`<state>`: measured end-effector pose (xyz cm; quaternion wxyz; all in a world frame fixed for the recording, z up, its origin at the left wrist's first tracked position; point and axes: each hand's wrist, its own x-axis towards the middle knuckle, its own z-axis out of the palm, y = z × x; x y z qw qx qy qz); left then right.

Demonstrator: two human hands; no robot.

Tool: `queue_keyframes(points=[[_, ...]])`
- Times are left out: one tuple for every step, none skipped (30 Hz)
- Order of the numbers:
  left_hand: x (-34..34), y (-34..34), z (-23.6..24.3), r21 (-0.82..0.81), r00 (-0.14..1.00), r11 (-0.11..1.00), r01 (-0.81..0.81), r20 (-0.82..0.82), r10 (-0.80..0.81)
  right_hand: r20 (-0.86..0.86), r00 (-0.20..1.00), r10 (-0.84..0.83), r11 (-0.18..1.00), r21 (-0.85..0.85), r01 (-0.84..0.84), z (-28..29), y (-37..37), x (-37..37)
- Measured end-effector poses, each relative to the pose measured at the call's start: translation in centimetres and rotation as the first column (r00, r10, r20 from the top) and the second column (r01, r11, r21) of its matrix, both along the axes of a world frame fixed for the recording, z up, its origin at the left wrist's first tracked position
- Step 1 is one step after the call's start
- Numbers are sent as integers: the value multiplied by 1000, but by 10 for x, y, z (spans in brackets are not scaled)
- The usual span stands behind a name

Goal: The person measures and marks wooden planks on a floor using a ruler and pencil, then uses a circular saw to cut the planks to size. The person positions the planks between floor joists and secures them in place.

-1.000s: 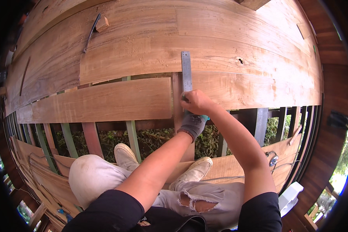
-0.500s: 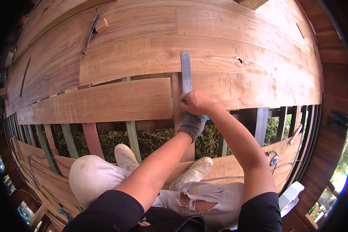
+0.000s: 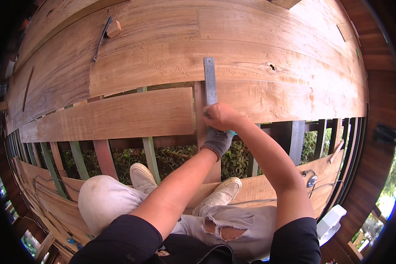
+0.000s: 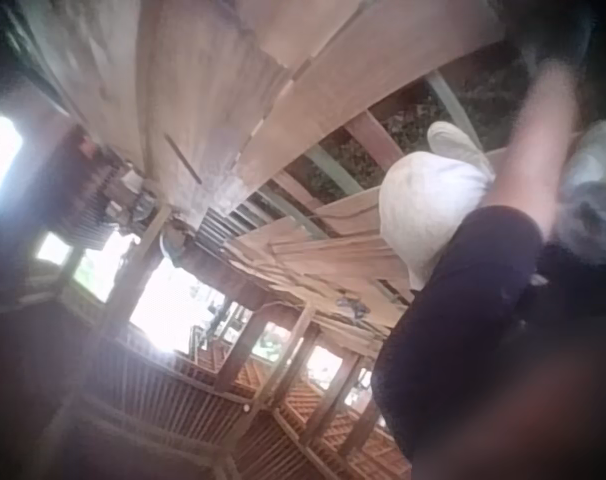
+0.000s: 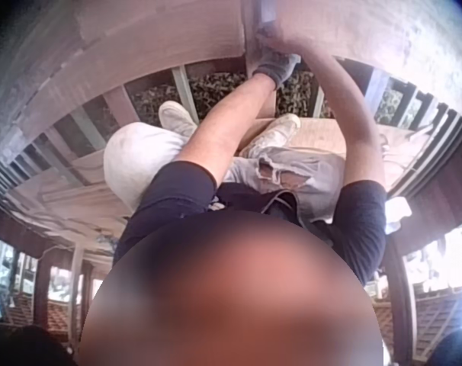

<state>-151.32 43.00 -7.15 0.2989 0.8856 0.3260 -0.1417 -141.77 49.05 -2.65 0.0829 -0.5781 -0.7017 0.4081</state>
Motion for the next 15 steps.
queue_keyframes(points=[[0, 1, 1, -13, 1000, 1000, 11, -10, -11, 7, 1000, 9, 1000, -9, -9, 0, 1, 0], [0, 1, 1, -27, 999, 999, 27, -24, -27, 3, 1000, 15, 1000, -12, -15, 0, 1, 0], [-1, 1, 2, -27, 1000, 1000, -5, 8, 6, 6, 1000, 20, 999, -27, -20, 1, 2, -1], [-1, 1, 2, -29, 999, 999, -33, 36, 34, 17, 1000, 25, 998, -60, -24, 2, 2, -1], [-2, 1, 2, -56, 999, 998, -32, 19, 34, 18, 999, 27, 999, -38, -27, 3, 3, -2], [-2, 0, 1, -49, 997, 997, -54, 56, 57, 26, 999, 28, 999, -36, -27, 4, 5, -3], [-3, -1, 1, -66, 997, 997, -47, 50, 51, 35, 999, 28, 999, -34, -27, 5, 5, -4], [-3, -1, 1, -41, 998, 999, -31, 47, 33, 45, 998, 39, 999, -34, -37, 7, 6, -5], [-4, -2, 2, -47, 996, 997, -55, 71, 58, 55, 997, 49, 998, -34, -47, 8, 7, -7], [-5, -2, 2, -12, 993, 997, -71, 97, 72, 74, 995, 63, 997, -50, -59, 10, 8, -8], [-5, -2, 2, -12, 997, 999, -36, 64, 37, 85, 993, 78, 995, -75, -71, 11, 10, -9], [-5, -1, 3, -21, 992, 998, -66, 110, 68, 105, 990, 98, 990, -116, -86, 12, 12, -10], [-5, 0, 3, -67, 994, 997, -45, 97, 52, 111, 986, 127, 982, -157, -109, 13, 14, -10], [-5, 1, 3, -76, 996, 997, -27, 84, 34, 125, 987, 105, 985, -149, -86, 14, 17, -10], [-5, 1, 3, -108, 996, 994, -16, 82, 25, 126, 988, 91, 987, -141, -73, 14, 18, -10]])
